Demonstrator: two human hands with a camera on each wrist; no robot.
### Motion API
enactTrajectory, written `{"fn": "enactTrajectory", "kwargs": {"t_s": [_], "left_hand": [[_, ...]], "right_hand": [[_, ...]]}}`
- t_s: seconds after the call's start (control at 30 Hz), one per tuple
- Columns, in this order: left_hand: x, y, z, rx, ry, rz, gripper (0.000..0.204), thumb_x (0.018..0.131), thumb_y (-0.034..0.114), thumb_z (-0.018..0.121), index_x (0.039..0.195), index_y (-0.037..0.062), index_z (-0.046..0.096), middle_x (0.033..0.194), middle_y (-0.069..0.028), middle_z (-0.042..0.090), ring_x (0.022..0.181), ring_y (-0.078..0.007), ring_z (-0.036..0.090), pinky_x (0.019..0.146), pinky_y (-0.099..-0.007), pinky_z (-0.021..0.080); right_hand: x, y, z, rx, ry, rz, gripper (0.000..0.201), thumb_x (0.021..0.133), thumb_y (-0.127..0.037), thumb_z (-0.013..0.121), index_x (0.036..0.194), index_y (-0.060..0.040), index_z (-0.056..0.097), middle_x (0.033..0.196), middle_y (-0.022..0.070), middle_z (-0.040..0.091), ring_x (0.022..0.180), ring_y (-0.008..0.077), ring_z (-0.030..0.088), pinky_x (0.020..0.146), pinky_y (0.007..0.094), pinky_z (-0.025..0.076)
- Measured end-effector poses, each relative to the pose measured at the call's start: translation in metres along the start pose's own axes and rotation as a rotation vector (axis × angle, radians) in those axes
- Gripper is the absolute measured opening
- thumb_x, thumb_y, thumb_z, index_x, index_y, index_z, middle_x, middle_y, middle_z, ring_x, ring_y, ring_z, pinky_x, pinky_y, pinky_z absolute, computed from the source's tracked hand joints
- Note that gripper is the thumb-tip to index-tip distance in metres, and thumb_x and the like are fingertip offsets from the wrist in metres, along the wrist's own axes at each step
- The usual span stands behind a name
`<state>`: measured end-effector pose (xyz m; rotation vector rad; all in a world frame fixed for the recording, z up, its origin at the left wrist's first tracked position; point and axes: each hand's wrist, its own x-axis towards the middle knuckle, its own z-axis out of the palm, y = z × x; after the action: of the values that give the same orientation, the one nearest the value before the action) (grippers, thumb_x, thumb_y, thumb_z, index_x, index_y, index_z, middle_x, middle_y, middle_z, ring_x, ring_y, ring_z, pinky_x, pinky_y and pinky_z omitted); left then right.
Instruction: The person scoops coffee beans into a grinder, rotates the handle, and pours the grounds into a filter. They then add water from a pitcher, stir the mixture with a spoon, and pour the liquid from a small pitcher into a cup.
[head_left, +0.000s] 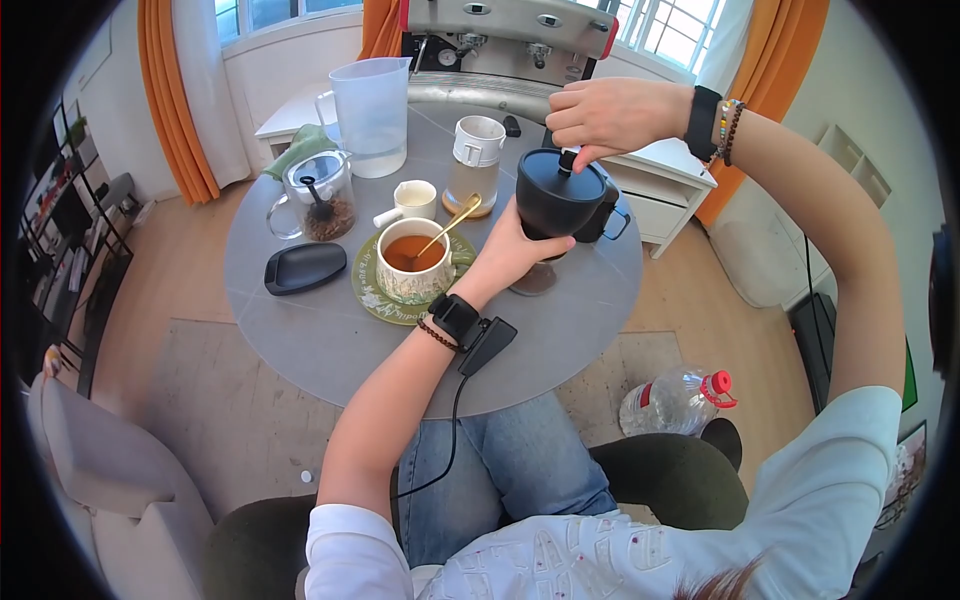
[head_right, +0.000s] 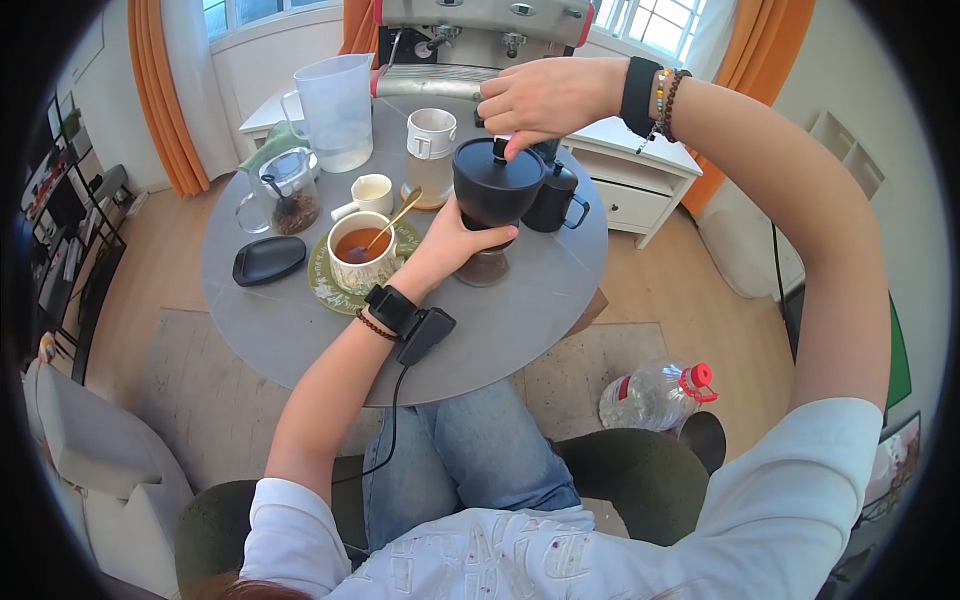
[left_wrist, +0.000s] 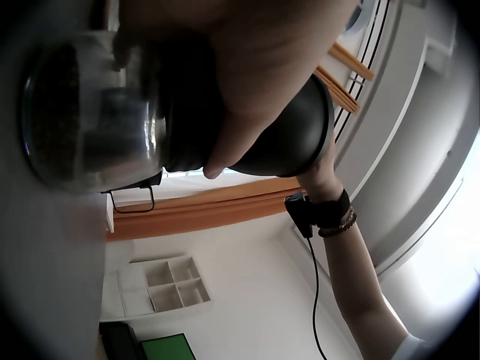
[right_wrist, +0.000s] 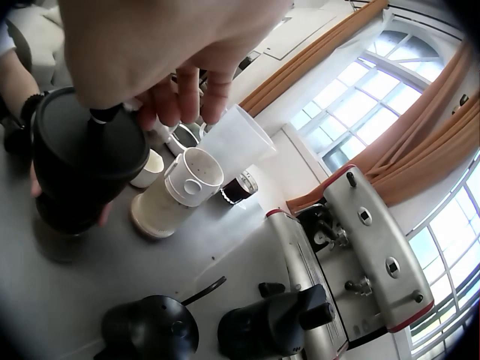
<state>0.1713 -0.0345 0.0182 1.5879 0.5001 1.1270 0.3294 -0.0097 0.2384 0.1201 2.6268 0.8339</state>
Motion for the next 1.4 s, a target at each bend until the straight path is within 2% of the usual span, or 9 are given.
{"fn": "enactTrajectory", "kwargs": {"t_s": [0.4,0.6,0.73,0.87,0.97,1.1,1.2,1.23,1.4], "left_hand": [[0.0,0.004,0.003,0.007,0.048,-0.041,0.074,0.069,0.02,0.085,0.128,-0.0002,0.045,0.121,-0.0137,0.058,0.112,-0.0218,0.056,0.097,-0.0349,0.044],[0.005,-0.022,0.018,0.131,0.219,0.086,0.068,0.068,0.025,0.085,0.118,0.0004,0.047,0.115,-0.018,0.059,0.108,-0.0318,0.059,0.093,-0.0413,0.047],[0.001,-0.018,0.024,0.212,0.276,0.059,0.065,0.068,0.029,0.084,0.114,0.0007,0.047,0.112,-0.0186,0.059,0.107,-0.0354,0.058,0.091,-0.0438,0.047],[0.0,-0.018,0.03,0.315,0.372,0.092,0.064,0.069,0.03,0.084,0.112,0.0005,0.047,0.109,-0.0182,0.059,0.105,-0.0363,0.058,0.09,-0.0443,0.047],[0.001,-0.021,0.03,0.288,0.367,0.131,0.066,0.069,0.03,0.084,0.115,0.0004,0.047,0.108,-0.0171,0.059,0.105,-0.0348,0.058,0.093,-0.0433,0.045],[0.0,-0.017,0.014,0.124,0.173,0.078,0.072,0.07,0.031,0.084,0.121,0.0001,0.045,0.114,-0.018,0.055,0.111,-0.0324,0.055,0.098,-0.0413,0.043],[-0.001,-0.018,0.009,0.181,0.135,0.061,0.076,0.071,0.031,0.085,0.126,-0.0003,0.042,0.118,-0.0191,0.051,0.114,-0.0314,0.052,0.099,-0.0401,0.042],[-0.002,-0.016,0.01,0.201,0.145,0.044,0.077,0.071,0.031,0.085,0.126,-0.0005,0.042,0.119,-0.0194,0.05,0.115,-0.0314,0.051,0.099,-0.0398,0.042],[-0.006,-0.001,0.009,0.201,0.113,0.015,0.077,0.071,0.031,0.084,0.127,-0.0024,0.043,0.12,-0.0186,0.055,0.114,-0.029,0.054,0.098,-0.0373,0.043]], "right_hand": [[-0.002,-0.007,0.004,0.257,0.04,0.164,0.05,0.098,-0.048,0.045,0.076,-0.0041,0.049,0.076,0.0107,0.049,0.082,0.0269,0.044,0.073,0.0385,0.043],[-0.005,-0.039,0.011,0.391,0.002,0.637,0.054,0.099,-0.047,0.045,0.072,-0.0015,0.057,0.07,0.0129,0.05,0.078,0.0299,0.05,0.07,0.0422,0.043],[0.02,-0.067,-0.015,0.334,-0.275,1.018,0.068,0.101,-0.052,0.035,0.066,-0.0007,0.064,0.067,0.0184,0.062,0.065,0.037,0.06,0.063,0.0439,0.047],[0.027,-0.055,-0.011,0.384,-0.233,1.044,0.07,0.101,-0.053,0.035,0.065,-0.0007,0.064,0.056,0.0152,0.06,0.061,0.0366,0.062,0.063,0.0441,0.05],[0.039,-0.04,-0.029,0.682,-0.517,1.147,0.063,0.101,-0.046,0.032,0.08,0.0007,0.068,0.069,0.0118,0.067,0.062,0.0275,0.065,0.066,0.0393,0.052],[0.024,-0.025,-0.042,0.718,-0.376,0.93,0.041,0.101,-0.033,0.043,0.097,-0.001,0.067,0.079,0.0076,0.068,0.074,0.0225,0.065,0.074,0.0363,0.051],[0.004,-0.02,-0.025,0.253,-0.022,0.397,0.023,0.094,-0.02,0.055,0.104,-0.0027,0.066,0.087,0.0035,0.066,0.087,0.0207,0.063,0.079,0.0369,0.048],[0.006,-0.027,-0.027,0.185,-0.087,0.297,0.028,0.086,-0.013,0.063,0.113,-0.0061,0.065,0.093,0.0016,0.063,0.093,0.0196,0.061,0.084,0.0365,0.045],[0.007,-0.033,-0.029,-0.054,-0.246,0.207,0.039,0.085,-0.026,0.065,0.119,-0.0076,0.063,0.096,0.0012,0.064,0.096,0.0172,0.059,0.087,0.0313,0.043]]}}
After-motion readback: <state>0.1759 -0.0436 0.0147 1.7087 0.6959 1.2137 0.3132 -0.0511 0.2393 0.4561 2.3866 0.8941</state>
